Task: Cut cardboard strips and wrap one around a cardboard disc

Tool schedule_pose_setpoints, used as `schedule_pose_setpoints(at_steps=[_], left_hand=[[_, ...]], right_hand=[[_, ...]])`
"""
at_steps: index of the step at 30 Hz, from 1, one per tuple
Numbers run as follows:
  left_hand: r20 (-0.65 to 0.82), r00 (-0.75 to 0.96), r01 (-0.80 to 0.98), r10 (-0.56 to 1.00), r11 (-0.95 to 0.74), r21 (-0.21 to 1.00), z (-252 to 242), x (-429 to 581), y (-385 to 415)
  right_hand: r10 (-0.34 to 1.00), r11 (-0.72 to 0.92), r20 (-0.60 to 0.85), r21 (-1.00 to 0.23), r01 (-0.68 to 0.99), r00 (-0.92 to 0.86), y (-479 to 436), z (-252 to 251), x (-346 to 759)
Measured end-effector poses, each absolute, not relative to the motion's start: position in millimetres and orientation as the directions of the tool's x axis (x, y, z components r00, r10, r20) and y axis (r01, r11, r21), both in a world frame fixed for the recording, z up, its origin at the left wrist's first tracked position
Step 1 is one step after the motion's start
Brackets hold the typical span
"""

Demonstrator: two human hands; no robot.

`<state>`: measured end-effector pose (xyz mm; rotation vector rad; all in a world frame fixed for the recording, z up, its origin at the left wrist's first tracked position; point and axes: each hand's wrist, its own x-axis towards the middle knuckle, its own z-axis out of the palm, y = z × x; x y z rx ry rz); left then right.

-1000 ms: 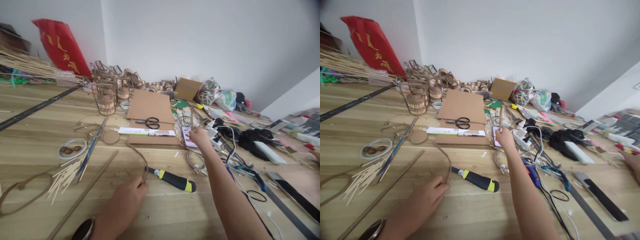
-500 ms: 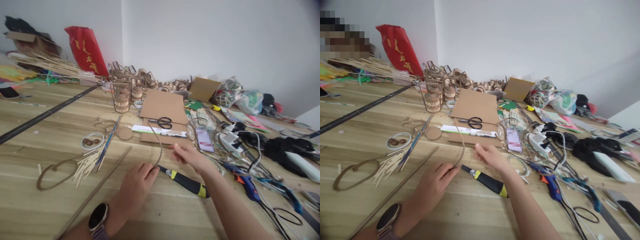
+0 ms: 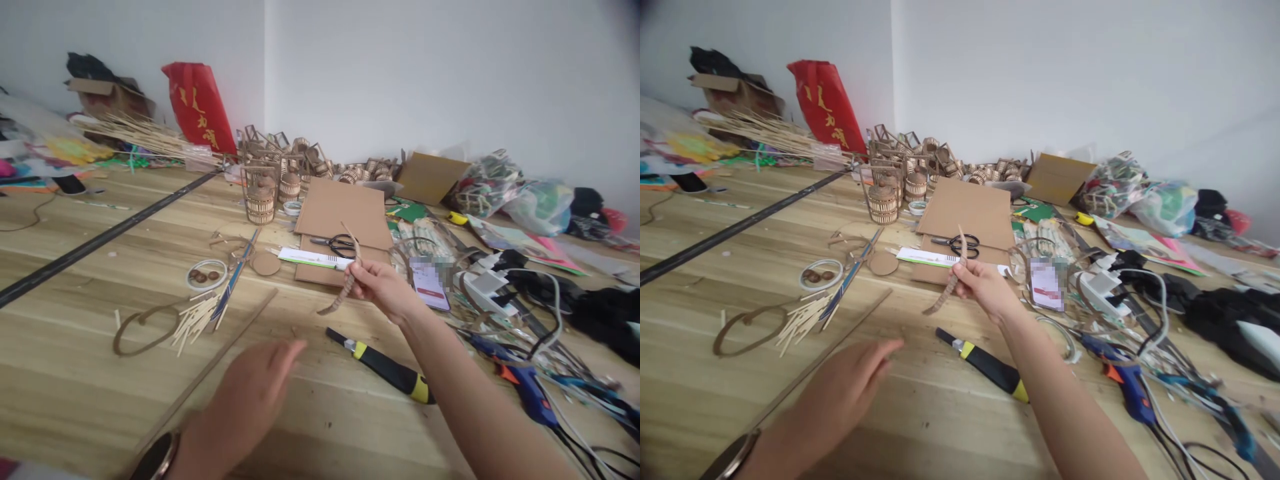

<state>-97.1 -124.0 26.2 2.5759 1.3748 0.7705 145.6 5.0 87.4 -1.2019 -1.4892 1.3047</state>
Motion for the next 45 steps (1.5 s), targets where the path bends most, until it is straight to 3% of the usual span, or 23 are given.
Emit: schedule_pose_setpoints(at_steps=[5, 9, 13, 17, 20, 23, 32, 39, 42, 45], left_hand=[[0.087, 0.175, 0.984, 0.981, -0.177, 0.018, 29, -132, -115], [-0.090, 0.079, 0.996, 0.993, -0.083, -0.034, 32, -144, -109], [-0.189, 0.012, 0.994, 0.982, 0.009, 0.109, 41, -140, -104], [-0.159, 0.053, 0.885, 0.986, 0.027, 0.465, 57, -121, -102], [-0.077, 0.228, 0.699, 0.971, -0.108, 0.707, 63, -97, -101], [-0.014, 0.430, 0.450, 0.903, -0.201, 0.870, 62, -74, -98], [-0.282, 0.581, 0.356, 0.764, 0.073, 0.932, 27, -67, -86], [-0.326, 0.759, 0.067, 0.563, 0.431, 0.900, 25, -71, -86], [-0.285, 0.805, 0.050, 0.520, 0.420, 0.906, 28, -73, -85], [-0.289, 0.751, 0.110, 0.594, 0.319, 0.942, 28, -76, -83]], right_hand=[[0.990, 0.095, 0.049, -0.924, 0.370, -0.131, 34, 91, 135], [0.990, 0.142, 0.108, -0.817, 0.559, -0.094, 23, 85, 129], [0.977, 0.171, 0.048, -0.762, 0.624, -0.209, -15, 77, 123], [0.951, 0.133, -0.073, -0.780, 0.612, -0.300, -55, 66, 112], [0.909, 0.017, -0.155, -0.913, 0.408, -0.387, -74, 57, 106], [0.928, -0.062, -0.096, -0.992, 0.106, -0.360, -82, 50, 109], [0.999, -0.001, 0.001, -0.998, -0.062, -0.038, -73, 40, 163], [0.999, -0.040, -0.037, -0.986, -0.159, -0.021, -74, 43, 175], [0.996, -0.071, -0.060, -0.977, -0.200, -0.060, -77, 43, 166], [0.986, -0.097, -0.084, -0.992, -0.087, -0.143, -83, 36, 151]])
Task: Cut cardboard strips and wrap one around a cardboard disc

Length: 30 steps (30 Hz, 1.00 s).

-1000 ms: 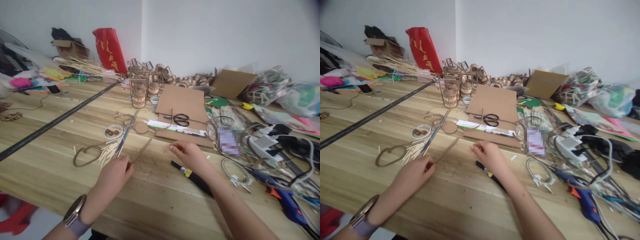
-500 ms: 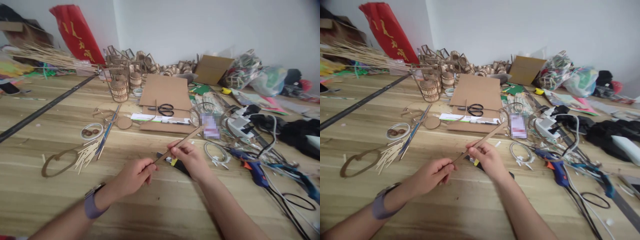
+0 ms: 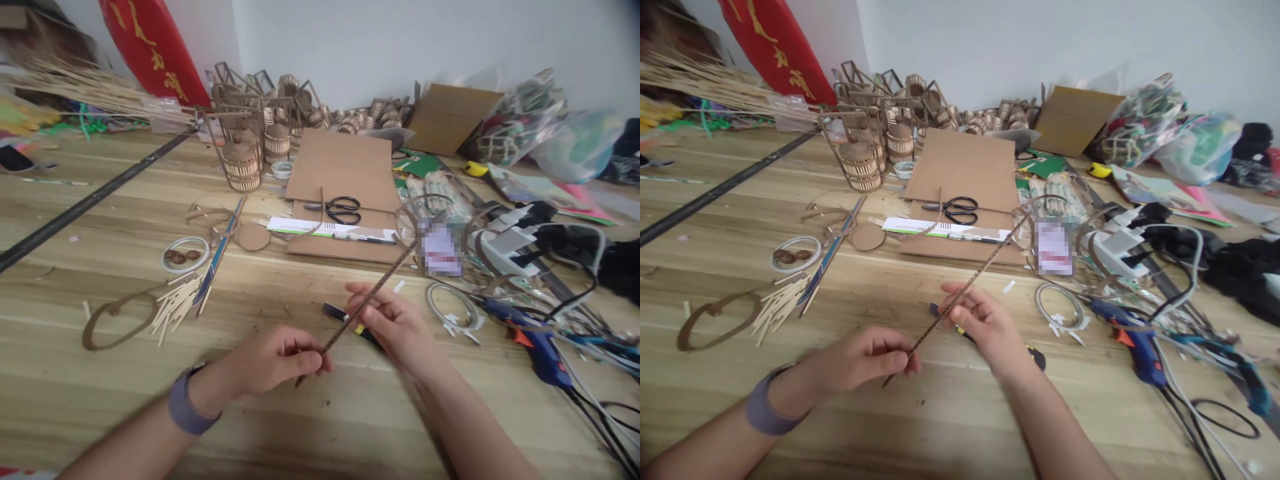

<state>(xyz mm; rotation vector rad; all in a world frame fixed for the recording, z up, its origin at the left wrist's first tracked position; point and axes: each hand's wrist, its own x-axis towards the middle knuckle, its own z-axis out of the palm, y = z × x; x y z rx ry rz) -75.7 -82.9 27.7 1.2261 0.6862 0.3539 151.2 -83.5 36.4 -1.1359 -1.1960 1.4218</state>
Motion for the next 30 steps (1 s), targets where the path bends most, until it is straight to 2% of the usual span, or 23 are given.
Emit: schedule_pose_setpoints(at_steps=[2, 4, 6, 9, 12, 15, 30], left_hand=[[-0.280, 0.679, 0.111, 0.679, 0.282, 0.953, 26, -77, -81], [-0.273, 0.591, 0.046, 0.759, 0.306, 0.951, 23, -77, -78], [-0.285, 0.513, -0.029, 0.810, 0.348, 0.937, 21, -76, -76], [-0.301, 0.448, -0.077, 0.842, 0.372, 0.925, 19, -74, -75], [-0.303, 0.426, -0.119, 0.853, 0.384, 0.915, 20, -72, -76], [-0.312, 0.430, -0.146, 0.847, 0.406, 0.902, 23, -71, -78], [-0.305, 0.465, -0.125, 0.831, 0.403, 0.907, 23, -68, -82]], right_hand=[[0.982, -0.087, -0.095, -0.995, 0.055, -0.163, -90, 29, 140], [0.993, -0.023, -0.046, -0.980, 0.197, -0.113, -97, 22, 130], [0.993, 0.107, 0.083, -0.927, 0.360, -0.080, -104, 18, 123], [0.945, 0.327, 0.271, -0.790, 0.519, -0.184, -111, 18, 117], [0.889, 0.458, 0.352, -0.707, 0.539, -0.293, -115, 20, 114], [0.864, 0.504, 0.383, -0.677, 0.536, -0.327, -117, 21, 113], [0.891, 0.438, 0.274, -0.731, 0.523, -0.362, -121, 27, 111]])
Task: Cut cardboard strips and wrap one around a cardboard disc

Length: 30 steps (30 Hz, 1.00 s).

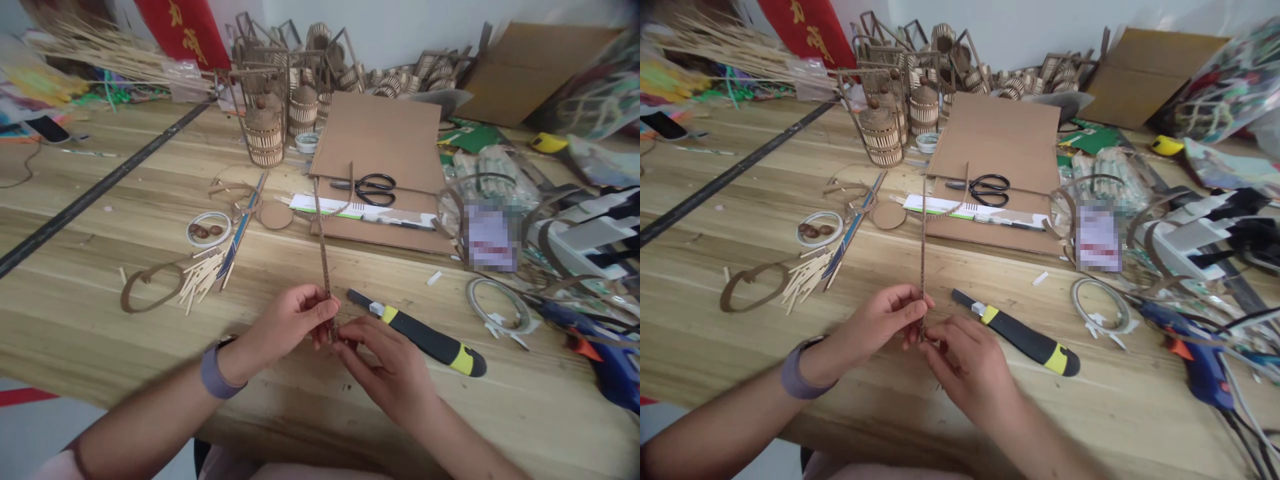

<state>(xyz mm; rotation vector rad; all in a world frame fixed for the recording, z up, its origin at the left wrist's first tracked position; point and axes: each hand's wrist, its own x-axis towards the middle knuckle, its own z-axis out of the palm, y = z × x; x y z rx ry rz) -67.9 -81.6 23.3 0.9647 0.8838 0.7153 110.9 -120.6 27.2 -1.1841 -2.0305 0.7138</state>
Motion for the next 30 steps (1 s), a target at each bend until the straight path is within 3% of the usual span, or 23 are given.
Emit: schedule_pose_setpoints(at_steps=[4, 8, 11, 13, 16, 18, 20, 24, 30], left_hand=[[-0.276, 0.472, -0.133, 0.837, 0.377, 0.917, 21.8, -67.6, -82.3], [-0.250, 0.524, -0.168, 0.814, 0.387, 0.907, 25.4, -67.7, -82.6], [-0.223, 0.618, -0.174, 0.754, 0.408, 0.896, 28.9, -68.2, -82.6], [-0.228, 0.643, -0.168, 0.731, 0.426, 0.889, 29.7, -68.8, -82.6], [-0.277, 0.597, -0.174, 0.753, 0.458, 0.872, 28.6, -69.8, -82.6], [-0.303, 0.560, -0.185, 0.771, 0.473, 0.861, 27.3, -70.0, -82.5], [-0.310, 0.550, -0.205, 0.776, 0.485, 0.850, 26.7, -69.5, -82.4], [-0.329, 0.538, -0.226, 0.776, 0.509, 0.831, 26.2, -67.6, -82.7], [-0.337, 0.531, -0.235, 0.778, 0.517, 0.823, 23.0, -67.4, -83.8]], right_hand=[[0.935, 0.295, 0.152, -0.835, 0.464, -0.321, -121.2, 28.1, 108.8], [0.937, -0.143, -0.196, -0.970, 0.197, -0.288, -119.6, 28.2, 106.5], [0.870, -0.383, -0.330, -0.921, -0.078, -0.367, -118.3, 28.0, 105.6], [0.846, -0.431, -0.345, -0.892, -0.139, -0.406, -118.3, 27.5, 105.7], [0.902, -0.313, -0.290, -0.949, -0.022, -0.319, -119.4, 26.4, 107.5], [0.976, -0.110, -0.137, -0.981, 0.161, -0.171, -120.4, 26.5, 109.3], [0.992, 0.110, 0.079, -0.929, 0.352, -0.100, -121.3, 27.9, 110.8], [0.915, 0.402, 0.355, -0.755, 0.519, -0.191, -122.0, 31.2, 110.7], [0.844, 0.525, 0.468, -0.625, 0.578, -0.261, -121.7, 28.8, 110.3]])
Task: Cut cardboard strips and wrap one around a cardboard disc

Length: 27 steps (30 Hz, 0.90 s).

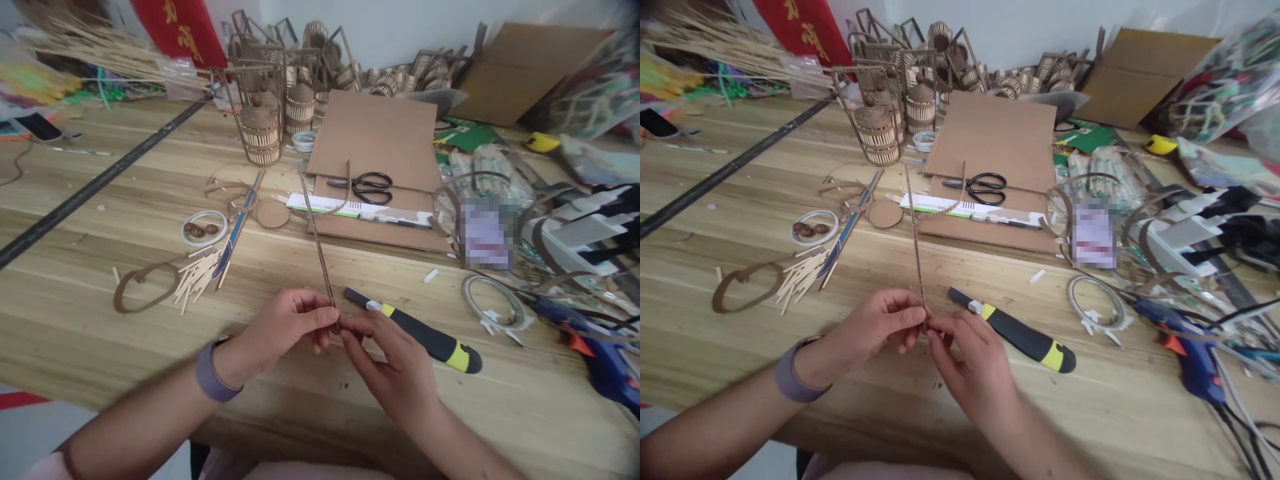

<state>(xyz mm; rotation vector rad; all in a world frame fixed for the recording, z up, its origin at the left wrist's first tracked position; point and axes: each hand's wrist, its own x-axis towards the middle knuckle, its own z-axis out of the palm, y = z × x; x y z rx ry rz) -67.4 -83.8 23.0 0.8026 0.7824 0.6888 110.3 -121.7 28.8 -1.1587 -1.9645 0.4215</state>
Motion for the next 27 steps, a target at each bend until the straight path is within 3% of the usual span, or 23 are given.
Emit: schedule_pose_setpoints(at_steps=[27], left_hand=[[-0.362, 0.517, -0.230, 0.775, 0.534, 0.814, 26.2, -65.3, -87.1]], right_hand=[[0.795, 0.591, 0.517, -0.543, 0.597, -0.317, -119.8, 23.3, 113.8]])
